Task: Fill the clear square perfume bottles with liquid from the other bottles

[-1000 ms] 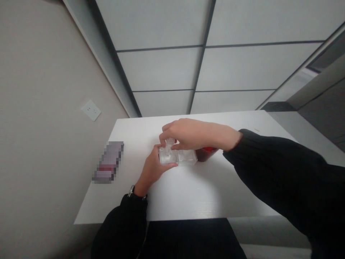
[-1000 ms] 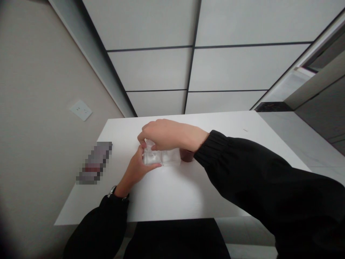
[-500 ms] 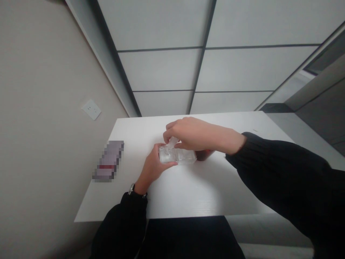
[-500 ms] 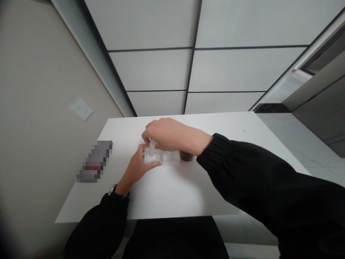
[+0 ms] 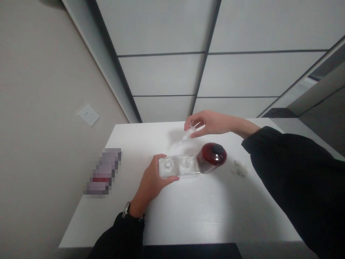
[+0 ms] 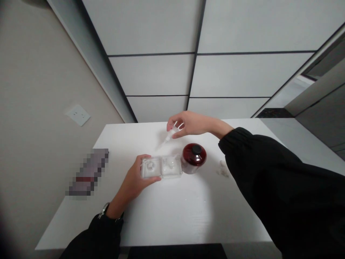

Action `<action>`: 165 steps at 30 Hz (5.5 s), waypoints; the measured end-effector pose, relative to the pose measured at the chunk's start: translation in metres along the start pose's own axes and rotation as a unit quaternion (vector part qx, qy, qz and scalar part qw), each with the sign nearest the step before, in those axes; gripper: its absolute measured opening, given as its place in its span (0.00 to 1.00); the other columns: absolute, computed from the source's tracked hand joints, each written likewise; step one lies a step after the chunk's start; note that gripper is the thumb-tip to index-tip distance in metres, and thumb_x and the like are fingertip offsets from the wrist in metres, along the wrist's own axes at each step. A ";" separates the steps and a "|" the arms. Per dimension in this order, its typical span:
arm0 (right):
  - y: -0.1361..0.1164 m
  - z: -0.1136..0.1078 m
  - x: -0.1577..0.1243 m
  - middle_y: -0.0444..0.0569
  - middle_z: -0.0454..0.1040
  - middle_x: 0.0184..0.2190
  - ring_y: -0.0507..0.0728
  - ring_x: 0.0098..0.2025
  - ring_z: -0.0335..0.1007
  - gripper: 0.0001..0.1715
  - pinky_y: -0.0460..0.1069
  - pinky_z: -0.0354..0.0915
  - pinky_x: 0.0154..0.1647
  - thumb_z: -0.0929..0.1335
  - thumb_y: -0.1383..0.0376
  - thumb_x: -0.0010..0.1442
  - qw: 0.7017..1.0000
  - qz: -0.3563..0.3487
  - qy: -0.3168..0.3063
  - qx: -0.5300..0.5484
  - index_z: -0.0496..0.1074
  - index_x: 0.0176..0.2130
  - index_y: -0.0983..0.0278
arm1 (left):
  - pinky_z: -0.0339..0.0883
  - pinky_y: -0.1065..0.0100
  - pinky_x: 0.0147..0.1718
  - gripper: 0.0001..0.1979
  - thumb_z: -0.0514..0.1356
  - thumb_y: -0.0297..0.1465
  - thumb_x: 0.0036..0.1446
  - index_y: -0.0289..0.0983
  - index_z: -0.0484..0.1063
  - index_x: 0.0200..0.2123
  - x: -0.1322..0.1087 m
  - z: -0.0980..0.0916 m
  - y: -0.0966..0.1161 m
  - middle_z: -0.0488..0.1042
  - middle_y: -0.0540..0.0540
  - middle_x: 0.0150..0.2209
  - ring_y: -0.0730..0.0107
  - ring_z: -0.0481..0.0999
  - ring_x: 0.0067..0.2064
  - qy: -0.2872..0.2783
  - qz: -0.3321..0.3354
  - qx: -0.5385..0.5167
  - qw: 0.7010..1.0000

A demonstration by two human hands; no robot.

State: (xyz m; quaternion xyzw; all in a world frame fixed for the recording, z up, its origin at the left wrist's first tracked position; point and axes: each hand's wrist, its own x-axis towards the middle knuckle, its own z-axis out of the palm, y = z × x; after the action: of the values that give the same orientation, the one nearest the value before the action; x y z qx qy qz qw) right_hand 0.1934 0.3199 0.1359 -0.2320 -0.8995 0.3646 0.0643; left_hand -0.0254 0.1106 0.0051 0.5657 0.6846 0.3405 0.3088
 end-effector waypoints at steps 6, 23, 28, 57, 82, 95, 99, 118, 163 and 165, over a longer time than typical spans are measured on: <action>0.073 0.034 0.031 0.50 0.83 0.44 0.62 0.48 0.76 0.22 0.55 0.64 0.56 0.75 0.50 0.54 0.999 0.004 -0.046 0.018 0.80 0.41 0.63 | 0.73 0.56 0.47 0.37 0.77 0.33 0.44 0.43 0.63 0.55 -0.002 -0.003 0.007 0.77 0.47 0.50 0.54 0.80 0.48 -0.021 -0.032 -0.004 0.999; 0.028 0.003 -0.007 0.51 0.81 0.51 0.63 0.53 0.77 0.25 0.58 0.66 0.59 0.71 0.45 0.64 1.000 0.006 -0.023 0.010 0.79 0.50 0.59 | 0.68 0.42 0.66 0.57 0.80 0.43 0.46 0.47 0.49 0.71 -0.001 -0.020 0.035 0.66 0.35 0.69 0.42 0.69 0.69 -0.049 0.195 0.157 0.967; -0.005 0.010 -0.049 0.52 0.82 0.52 0.61 0.52 0.77 0.28 0.54 0.68 0.55 0.68 0.43 0.67 0.990 0.021 -0.132 0.054 0.79 0.52 0.62 | 0.66 0.39 0.65 0.54 0.81 0.36 0.44 0.45 0.55 0.69 0.015 -0.010 0.043 0.69 0.35 0.69 0.41 0.73 0.66 -0.082 0.222 0.172 0.956; -0.076 0.076 -0.046 0.58 0.84 0.42 0.65 0.45 0.81 0.09 0.59 0.70 0.50 0.72 0.65 0.68 0.892 -0.083 -0.152 -0.417 0.78 0.47 0.68 | 0.73 0.43 0.58 0.51 0.78 0.33 0.45 0.42 0.56 0.67 -0.007 0.001 0.048 0.79 0.38 0.58 0.44 0.80 0.58 -0.087 0.144 0.132 0.977; -0.072 0.089 -0.055 0.58 0.81 0.51 0.61 0.42 0.82 0.12 0.53 0.69 0.32 0.67 0.74 0.70 0.898 -0.118 -0.130 -0.403 0.75 0.52 0.67 | 0.76 0.45 0.55 0.52 0.78 0.36 0.45 0.45 0.55 0.69 -0.007 0.004 0.037 0.76 0.37 0.62 0.45 0.81 0.57 -0.058 0.186 0.158 0.968; -0.074 0.081 -0.060 0.60 0.75 0.59 0.64 0.52 0.78 0.17 0.53 0.73 0.38 0.70 0.73 0.67 0.906 -0.168 -0.119 -0.370 0.73 0.55 0.66 | 0.76 0.46 0.55 0.52 0.79 0.35 0.45 0.43 0.55 0.68 -0.006 0.004 0.039 0.78 0.37 0.60 0.47 0.82 0.56 -0.057 0.181 0.160 0.969; -0.073 0.085 -0.059 0.60 0.80 0.49 0.63 0.42 0.81 0.11 0.54 0.72 0.34 0.66 0.71 0.72 0.895 -0.115 -0.123 -0.412 0.74 0.52 0.69 | 0.76 0.45 0.55 0.53 0.79 0.35 0.45 0.44 0.55 0.68 -0.006 0.005 0.034 0.77 0.38 0.61 0.45 0.81 0.57 -0.047 0.196 0.169 0.965; -0.074 0.043 -0.075 0.46 0.82 0.45 0.58 0.39 0.77 0.26 0.50 0.60 0.33 0.68 0.78 0.62 0.939 -0.130 -0.067 -0.311 0.74 0.55 0.57 | 0.73 0.49 0.57 0.53 0.79 0.37 0.48 0.44 0.52 0.69 -0.007 0.001 0.040 0.77 0.41 0.60 0.48 0.80 0.58 -0.071 0.197 0.151 0.966; 0.067 0.059 -0.043 0.49 0.83 0.46 0.61 0.49 0.79 0.11 0.56 0.70 0.54 0.74 0.55 0.66 0.995 -0.039 0.091 0.017 0.79 0.44 0.57 | 0.81 0.53 0.50 0.55 0.84 0.37 0.33 0.44 0.61 0.63 -0.012 0.001 0.040 0.82 0.42 0.55 0.50 0.85 0.51 -0.053 0.217 0.198 0.955; 0.056 0.053 -0.068 0.49 0.83 0.44 0.60 0.46 0.80 0.12 0.55 0.72 0.52 0.72 0.53 0.68 0.992 -0.001 0.125 0.031 0.79 0.42 0.58 | 0.79 0.51 0.55 0.52 0.83 0.35 0.37 0.43 0.62 0.63 -0.012 0.001 0.040 0.80 0.40 0.58 0.49 0.83 0.55 -0.062 0.217 0.197 0.954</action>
State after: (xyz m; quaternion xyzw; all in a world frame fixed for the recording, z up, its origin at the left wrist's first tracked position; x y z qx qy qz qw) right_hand 0.2589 0.2903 0.0621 -0.2726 -0.8729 0.3605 0.1836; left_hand -0.0001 0.1044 0.0377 0.7702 0.5784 0.2219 0.1517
